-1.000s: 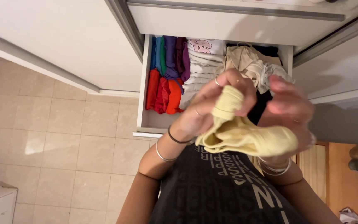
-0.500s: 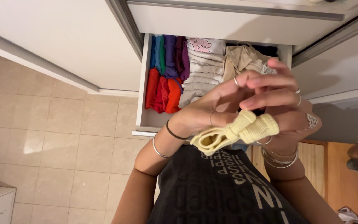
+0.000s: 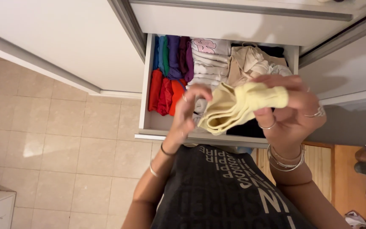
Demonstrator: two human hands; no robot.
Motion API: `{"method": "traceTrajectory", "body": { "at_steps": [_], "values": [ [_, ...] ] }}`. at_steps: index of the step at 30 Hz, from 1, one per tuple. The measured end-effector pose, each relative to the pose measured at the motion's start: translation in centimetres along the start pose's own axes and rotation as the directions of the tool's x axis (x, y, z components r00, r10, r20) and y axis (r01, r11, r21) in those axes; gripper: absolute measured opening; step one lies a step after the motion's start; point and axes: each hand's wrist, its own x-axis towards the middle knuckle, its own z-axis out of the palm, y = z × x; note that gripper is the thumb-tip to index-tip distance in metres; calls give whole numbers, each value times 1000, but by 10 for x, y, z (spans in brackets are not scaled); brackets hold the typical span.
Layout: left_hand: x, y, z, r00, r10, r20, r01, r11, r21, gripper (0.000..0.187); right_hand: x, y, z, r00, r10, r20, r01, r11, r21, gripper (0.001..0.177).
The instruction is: Folding and organizing various items of clothing into a dresser drawer.
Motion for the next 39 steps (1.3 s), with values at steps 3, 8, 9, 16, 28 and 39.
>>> {"method": "traceTrajectory", "body": {
  "at_steps": [3,8,9,16,28,39],
  "values": [
    [-20,13,13,999,-15,39,8,985,171,74,-12,3,-4,969,199,-149,-216,970,-111,21],
    [-55,-10,35,988,-151,-35,146,837,527,57,-2,6,10,950,297,-93,-295,955,32,28],
    [-60,-16,32,988,-147,-38,145,837,528,57,1,8,10,951,295,-90,-293,956,33,28],
    [-63,-21,16,796,-592,-123,496,756,-427,67,5,65,20,891,439,116,-441,898,-11,62],
    [-45,4,9,753,-631,-187,510,739,-440,62,-97,120,29,494,783,377,-811,260,524,69],
    [-55,-20,-6,741,-649,-173,577,746,-332,54,-158,111,16,347,834,429,-936,279,216,58]
  ]
}}
